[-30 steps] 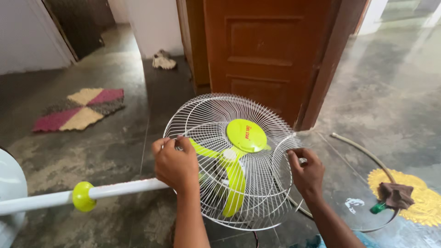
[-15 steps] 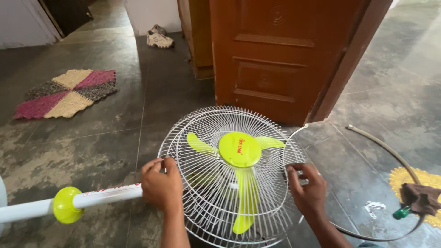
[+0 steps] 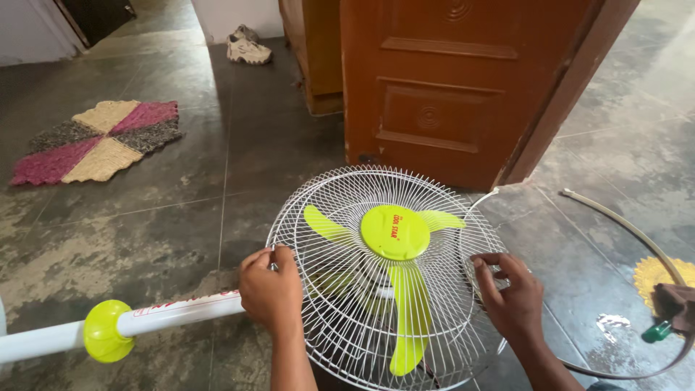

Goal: The person reassembles an electric fan by attaching the fan blades to the motor hub, securing them with a central cap, and then fitting the front and rear wire cages. They use a cloth to wipe the blades and a screwdriver to tighten the cap.

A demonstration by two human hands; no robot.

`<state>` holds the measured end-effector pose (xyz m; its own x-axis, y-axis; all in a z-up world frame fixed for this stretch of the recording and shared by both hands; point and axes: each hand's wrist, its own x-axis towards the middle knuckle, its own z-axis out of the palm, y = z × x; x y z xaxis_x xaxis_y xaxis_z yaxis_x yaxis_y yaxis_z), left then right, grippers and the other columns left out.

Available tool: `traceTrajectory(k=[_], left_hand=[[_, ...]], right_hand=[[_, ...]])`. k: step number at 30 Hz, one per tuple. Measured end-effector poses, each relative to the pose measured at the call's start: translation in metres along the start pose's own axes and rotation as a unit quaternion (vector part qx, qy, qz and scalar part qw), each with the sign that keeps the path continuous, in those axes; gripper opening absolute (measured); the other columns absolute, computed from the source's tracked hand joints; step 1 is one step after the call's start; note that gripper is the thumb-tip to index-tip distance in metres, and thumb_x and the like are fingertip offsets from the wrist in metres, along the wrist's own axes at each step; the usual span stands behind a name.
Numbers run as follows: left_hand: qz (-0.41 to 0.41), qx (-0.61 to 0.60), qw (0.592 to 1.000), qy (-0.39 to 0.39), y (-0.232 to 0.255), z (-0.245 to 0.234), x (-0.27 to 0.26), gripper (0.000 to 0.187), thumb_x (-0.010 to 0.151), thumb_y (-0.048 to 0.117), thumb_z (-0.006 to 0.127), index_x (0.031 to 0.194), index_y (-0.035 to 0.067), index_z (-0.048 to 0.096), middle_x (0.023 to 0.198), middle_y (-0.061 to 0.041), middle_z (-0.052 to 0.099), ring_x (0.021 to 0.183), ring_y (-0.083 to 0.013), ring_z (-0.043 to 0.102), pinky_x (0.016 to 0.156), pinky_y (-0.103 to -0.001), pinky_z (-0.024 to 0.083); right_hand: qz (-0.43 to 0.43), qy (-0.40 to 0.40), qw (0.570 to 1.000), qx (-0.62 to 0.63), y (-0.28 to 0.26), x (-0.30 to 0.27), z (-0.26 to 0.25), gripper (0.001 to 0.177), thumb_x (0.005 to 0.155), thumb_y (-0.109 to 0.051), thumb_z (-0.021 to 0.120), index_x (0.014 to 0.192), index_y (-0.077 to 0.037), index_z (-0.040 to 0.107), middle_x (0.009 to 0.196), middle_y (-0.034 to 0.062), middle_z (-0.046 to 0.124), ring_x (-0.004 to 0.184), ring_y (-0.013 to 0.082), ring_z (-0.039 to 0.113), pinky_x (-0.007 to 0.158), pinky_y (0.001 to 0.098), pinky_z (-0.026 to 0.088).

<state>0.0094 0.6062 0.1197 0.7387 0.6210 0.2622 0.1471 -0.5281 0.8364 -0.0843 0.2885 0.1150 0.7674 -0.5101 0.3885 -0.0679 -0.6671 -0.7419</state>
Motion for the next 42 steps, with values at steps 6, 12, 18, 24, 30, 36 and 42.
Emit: traceTrajectory(k=[6,12,18,24,30,36,42], left_hand=[[-0.037,0.043,0.998,-0.039,0.004,-0.009,0.001,0.031,0.089,0.043,0.070,0.100,0.014,0.076,0.103,-0.012,0.075,0.094,-0.0365,0.070,0.083,-0.049,0.053],[0.018,0.056,0.998,-0.005,0.006,-0.013,-0.004,0.029,0.088,0.037,0.074,0.102,0.012,0.071,0.106,-0.011,0.075,0.096,-0.0380,0.069,0.081,-0.050,0.053],[0.050,0.044,0.998,0.000,0.002,-0.024,-0.010,0.032,0.085,0.023,0.074,0.115,0.013,0.070,0.112,-0.006,0.076,0.100,-0.0355,0.069,0.083,-0.049,0.052],[0.043,0.035,0.998,0.042,-0.027,-0.017,-0.002,0.036,0.084,0.036,0.080,0.109,0.010,0.076,0.110,-0.012,0.075,0.099,-0.0323,0.070,0.085,-0.044,0.053],[-0.181,-0.281,0.937,-0.104,-0.063,0.004,0.014,0.039,0.095,0.038,0.068,0.105,0.001,0.073,0.095,0.000,0.076,0.085,-0.0109,0.067,0.076,-0.028,0.051],[-0.152,-0.277,0.941,-0.121,-0.060,0.004,-0.003,0.044,0.096,0.040,0.071,0.103,-0.004,0.075,0.086,-0.002,0.067,0.074,-0.0125,0.054,0.067,-0.033,0.044],[-0.053,-0.138,0.988,-0.037,-0.046,0.003,-0.022,0.043,0.098,0.042,0.062,0.109,0.002,0.071,0.087,-0.005,0.071,0.081,-0.0162,0.064,0.078,-0.033,0.048]], right_hand=[[-0.148,0.004,0.989,0.000,0.002,-0.004,-0.008,0.014,0.088,-0.008,0.071,0.102,-0.007,0.075,0.114,0.0055,0.076,0.098,0.0221,0.074,0.080,0.0329,0.058],[-0.183,-0.001,0.983,0.004,0.013,-0.018,-0.028,0.025,0.083,-0.007,0.073,0.107,-0.011,0.077,0.126,0.0055,0.074,0.115,0.0243,0.072,0.094,0.0354,0.056],[-0.135,0.023,0.991,0.007,0.020,-0.028,-0.030,0.033,0.081,-0.011,0.078,0.114,-0.010,0.076,0.134,0.0073,0.070,0.121,0.0261,0.068,0.098,0.0380,0.052],[-0.085,0.022,0.992,0.087,0.061,-0.017,-0.025,0.058,0.090,-0.025,0.071,0.143,-0.006,0.057,0.157,0.0178,0.048,0.142,0.0314,0.049,0.113,0.0412,0.041],[0.103,-0.108,0.926,0.348,0.117,0.009,-0.006,0.072,0.102,-0.033,0.049,0.162,0.001,0.027,0.167,0.0163,0.035,0.151,0.0240,0.037,0.120,0.0368,0.028],[0.182,-0.141,0.897,0.378,0.132,0.010,0.005,0.080,0.096,-0.030,0.057,0.160,0.004,0.025,0.164,0.0196,0.038,0.146,0.0273,0.043,0.117,0.0389,0.033],[0.208,-0.159,0.868,0.421,0.122,0.007,-0.005,0.082,0.093,-0.026,0.060,0.160,0.002,0.023,0.163,0.0174,0.038,0.144,0.0261,0.044,0.114,0.0387,0.036]])
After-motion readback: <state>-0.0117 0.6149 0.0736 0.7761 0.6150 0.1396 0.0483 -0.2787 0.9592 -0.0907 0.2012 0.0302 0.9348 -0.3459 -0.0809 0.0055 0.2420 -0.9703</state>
